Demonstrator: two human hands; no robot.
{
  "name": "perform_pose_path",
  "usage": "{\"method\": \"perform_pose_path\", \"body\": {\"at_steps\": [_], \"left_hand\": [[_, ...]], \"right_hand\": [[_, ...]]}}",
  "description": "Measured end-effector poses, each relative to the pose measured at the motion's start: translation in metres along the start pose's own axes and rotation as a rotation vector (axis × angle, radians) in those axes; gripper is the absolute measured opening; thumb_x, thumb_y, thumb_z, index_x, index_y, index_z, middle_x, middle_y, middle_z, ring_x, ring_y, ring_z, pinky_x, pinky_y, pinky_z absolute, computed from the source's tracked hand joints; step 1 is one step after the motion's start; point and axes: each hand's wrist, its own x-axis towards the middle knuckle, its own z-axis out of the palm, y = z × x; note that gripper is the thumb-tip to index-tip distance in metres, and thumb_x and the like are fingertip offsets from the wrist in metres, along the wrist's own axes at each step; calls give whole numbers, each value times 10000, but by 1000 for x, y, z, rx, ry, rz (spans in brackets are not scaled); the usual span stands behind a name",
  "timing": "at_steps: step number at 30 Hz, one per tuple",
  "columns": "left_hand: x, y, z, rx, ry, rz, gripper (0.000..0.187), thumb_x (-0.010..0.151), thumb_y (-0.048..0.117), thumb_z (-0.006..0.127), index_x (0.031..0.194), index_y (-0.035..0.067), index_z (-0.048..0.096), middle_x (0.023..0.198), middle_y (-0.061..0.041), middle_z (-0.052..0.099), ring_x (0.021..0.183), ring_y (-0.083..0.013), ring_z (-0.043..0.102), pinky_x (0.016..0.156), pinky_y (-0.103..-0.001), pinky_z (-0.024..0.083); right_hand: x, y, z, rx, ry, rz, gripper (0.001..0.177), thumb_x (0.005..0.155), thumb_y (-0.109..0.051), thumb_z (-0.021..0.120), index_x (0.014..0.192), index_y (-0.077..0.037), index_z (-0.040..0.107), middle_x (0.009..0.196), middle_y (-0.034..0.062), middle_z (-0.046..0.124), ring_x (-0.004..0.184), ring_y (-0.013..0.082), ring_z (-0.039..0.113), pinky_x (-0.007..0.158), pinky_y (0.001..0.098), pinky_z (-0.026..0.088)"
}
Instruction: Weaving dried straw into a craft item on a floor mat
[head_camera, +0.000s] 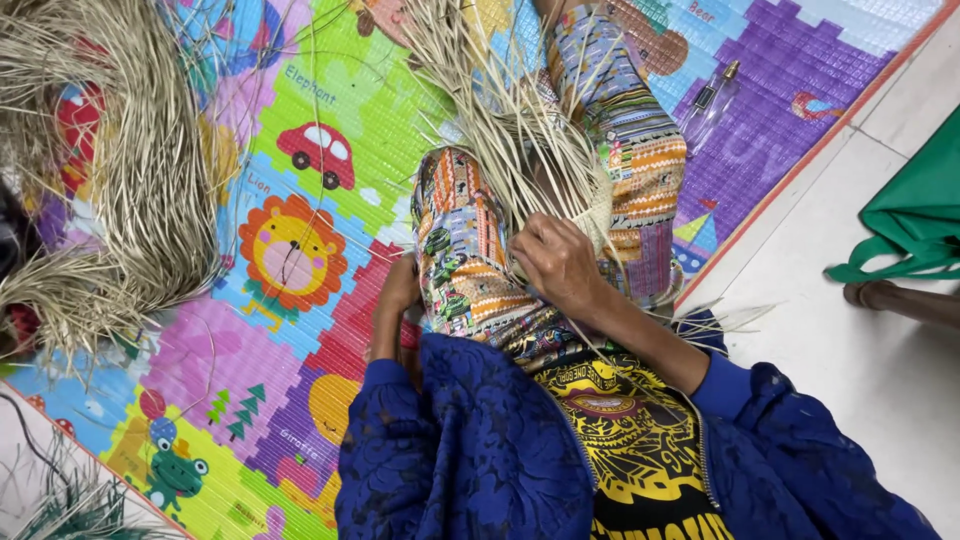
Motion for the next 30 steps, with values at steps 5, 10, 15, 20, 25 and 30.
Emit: {"method": "perform_pose_path", "body": {"at_steps": [5, 10, 15, 20, 25, 30], "left_hand": [[-72, 142, -39, 104, 559, 205, 139, 920, 21, 613, 1015, 26, 714, 983, -170, 617, 1014, -375, 586, 919, -498, 481], [-106, 254, -30, -568, 442, 385, 104, 967, 116, 669, 1059, 83, 705, 983, -115, 609, 988, -269, 617, 929, -434, 536], [-105, 261, -11, -843, 103, 466, 210, 981, 121, 660, 1119, -37, 637, 1006, -159, 558, 961, -264, 609, 863, -395, 581], [-105, 257, -10, -824, 93, 505, 236, 962, 116, 702, 1140, -27, 639, 1006, -145, 575, 981, -237, 598, 866, -369, 572], [-108, 260, -14, -796, 95, 510, 238, 960, 87, 693, 1162, -22, 629, 1020, -155, 585, 1001, -263, 601, 891, -407, 569], [-110, 264, -20, -772, 90, 550, 245, 958, 6, 656, 1196, -42, 623, 995, -165, 592, 962, -266, 641, 852, -406, 584]], "right_hand": [[14, -14, -34, 284, -44, 117, 35, 949, -102, 717, 956, -78, 692, 864, 95, 590, 780, 279, 622, 692, 381, 496], [12, 23, -103, 385, 55, 267, 102, 1000, -68, 715, 1099, -48, 707, 955, 127, 633, 880, 276, 610, 780, 366, 478], [-39, 60, -116, -23, -31, 256, 704, 873, -285, 842, 1458, -14, 559, 1241, 252, 510, 1147, 382, 454, 979, 510, 382], [-34, 29, -90, -87, -25, 103, 792, 871, -510, 716, 1527, -133, 480, 1446, 275, 411, 1347, 432, 368, 1125, 594, 297], [-26, 45, -26, -120, 143, -198, 322, 900, -292, 743, 1221, -275, 755, 1299, 83, 607, 1193, 287, 560, 981, 467, 472], [-1, 11, -42, -100, 84, -280, 108, 903, -325, 750, 954, -230, 759, 948, -61, 652, 907, 156, 582, 908, 396, 374]]}}
